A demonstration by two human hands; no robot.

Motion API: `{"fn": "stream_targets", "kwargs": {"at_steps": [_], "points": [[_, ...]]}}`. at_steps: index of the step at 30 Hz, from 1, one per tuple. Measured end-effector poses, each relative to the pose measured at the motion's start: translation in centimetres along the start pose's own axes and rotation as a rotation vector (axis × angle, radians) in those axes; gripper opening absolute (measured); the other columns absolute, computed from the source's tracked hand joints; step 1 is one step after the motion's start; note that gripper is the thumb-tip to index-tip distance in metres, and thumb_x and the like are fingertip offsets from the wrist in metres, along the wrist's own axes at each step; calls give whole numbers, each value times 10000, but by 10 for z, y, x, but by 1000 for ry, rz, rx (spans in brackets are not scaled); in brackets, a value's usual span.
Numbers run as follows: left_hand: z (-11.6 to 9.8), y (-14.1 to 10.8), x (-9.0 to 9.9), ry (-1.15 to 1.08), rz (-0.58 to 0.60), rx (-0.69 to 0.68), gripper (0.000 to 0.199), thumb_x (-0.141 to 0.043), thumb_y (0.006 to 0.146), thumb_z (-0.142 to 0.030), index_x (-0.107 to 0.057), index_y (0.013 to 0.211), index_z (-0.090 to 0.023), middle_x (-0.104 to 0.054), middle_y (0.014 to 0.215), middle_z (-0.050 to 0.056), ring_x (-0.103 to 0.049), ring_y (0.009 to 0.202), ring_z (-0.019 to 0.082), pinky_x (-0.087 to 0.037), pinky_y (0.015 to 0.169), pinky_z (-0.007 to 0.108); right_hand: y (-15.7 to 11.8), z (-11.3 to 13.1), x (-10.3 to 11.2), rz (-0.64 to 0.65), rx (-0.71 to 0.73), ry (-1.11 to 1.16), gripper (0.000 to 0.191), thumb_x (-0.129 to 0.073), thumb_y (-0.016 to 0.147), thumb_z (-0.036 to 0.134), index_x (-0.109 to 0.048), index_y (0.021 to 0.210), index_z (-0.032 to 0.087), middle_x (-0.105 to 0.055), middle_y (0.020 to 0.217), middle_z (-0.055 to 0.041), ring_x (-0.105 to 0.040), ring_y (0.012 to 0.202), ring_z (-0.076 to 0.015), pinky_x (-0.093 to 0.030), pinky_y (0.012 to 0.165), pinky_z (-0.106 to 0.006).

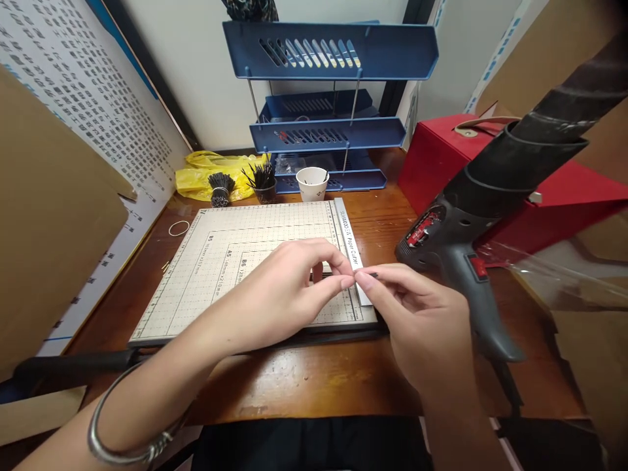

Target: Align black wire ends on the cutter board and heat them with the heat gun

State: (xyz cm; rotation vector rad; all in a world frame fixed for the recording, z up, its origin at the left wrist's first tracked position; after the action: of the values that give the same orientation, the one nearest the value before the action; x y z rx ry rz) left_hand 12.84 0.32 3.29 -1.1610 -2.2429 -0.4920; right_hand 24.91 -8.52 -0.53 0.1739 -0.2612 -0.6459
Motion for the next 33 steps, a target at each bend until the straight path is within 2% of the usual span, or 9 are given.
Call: {"fn": "stream_targets", "kwargs": {"at_steps": [4, 8, 11, 14, 16, 19, 25, 28, 33], "points": [[8, -4, -5, -251, -27, 68, 119, -658, 955, -291, -760, 947, -230, -765, 897, -5, -659, 735, 147, -488, 577, 236, 7, 6, -5, 109, 24, 151, 92, -761, 863, 327, -787, 795, 270, -724, 867, -21, -634, 738, -140, -483, 569, -251], [10, 8, -12, -449, 48, 20, 132, -686, 946, -250, -808, 913, -215, -806, 918, 11, -733, 896, 181, -563, 848, 292, 18, 1, -5, 170, -41, 202, 103, -780, 852, 352, -810, 779, 288, -712, 858, -16, -672, 806, -148, -559, 695, -266], [16, 18, -14, -502, 50, 15, 155, -698, 937, -267, -811, 868, -186, -802, 866, 34, -735, 872, 193, -568, 859, 326, 22, -3, -1, 173, -62, 155, 134, -760, 868, 381, -830, 815, 280, -732, 877, -35, -689, 861, -174, -583, 785, -307], [24, 20, -10, -522, 5, 40, 132, -725, 898, -265, -808, 858, -171, -785, 802, 41, -717, 799, 187, -566, 781, 313, 21, -10, -3, 189, -95, 151, 188, -746, 873, 413, -836, 932, 258, -720, 777, -30, -637, 684, -137, -542, 611, -265], [26, 17, -6, -482, -18, 47, 127, -727, 880, -263, -807, 851, -168, -771, 768, 40, -687, 735, 174, -541, 702, 292, 19, -17, -9, 206, -146, 175, 260, -744, 863, 456, -828, 957, 228, -621, 589, 5, -513, 503, -97, -422, 451, -225], [27, 10, 2, -349, -68, 45, 143, -706, 878, -264, -803, 827, -172, -729, 693, 22, -605, 631, 142, -456, 583, 261, 21, -19, -13, 192, -143, 170, 259, -762, 834, 441, -800, 874, 189, -478, 465, 48, -412, 429, -80, -306, 393, -211], [21, 1, 14, -176, -212, -80, 122, -716, 896, -268, -806, 869, -191, -711, 709, -14, -506, 589, 104, -373, 539, 238, 38, 5, -26, 370, 47, 57, 200, -710, 891, 369, -676, 799, 195, -511, 569, 56, -413, 507, -75, -286, 463, -224], [22, 0, 17, -103, -227, -117, 132, -691, 925, -258, -793, 888, -184, -724, 754, -9, -519, 613, 109, -380, 558, 243, 46, 17, -37, 519, 156, -67, 209, -612, 970, 359, -612, 831, 203, -496, 638, 64, -398, 548, -70, -300, 530, -231], [19, -3, 19, 102, -222, -231, 150, -652, 963, -215, -754, 862, -171, -686, 741, -10, -551, 678, 120, -403, 642, 251, 46, 18, -47, 589, 266, -220, 289, -517, 1020, 349, -567, 786, 187, -503, 676, 48, -445, 636, -90, -327, 598, -246]]}}
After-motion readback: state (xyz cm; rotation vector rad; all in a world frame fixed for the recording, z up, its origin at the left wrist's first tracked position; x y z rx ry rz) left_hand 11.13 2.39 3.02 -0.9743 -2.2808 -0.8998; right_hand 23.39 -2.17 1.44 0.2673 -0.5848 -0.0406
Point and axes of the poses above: each hand's wrist, its own y-axis towards the middle knuckle, its own x-axis out of the back of the hand, z = x × y, the point moved 9 cm from there along y, towards the middle knuckle
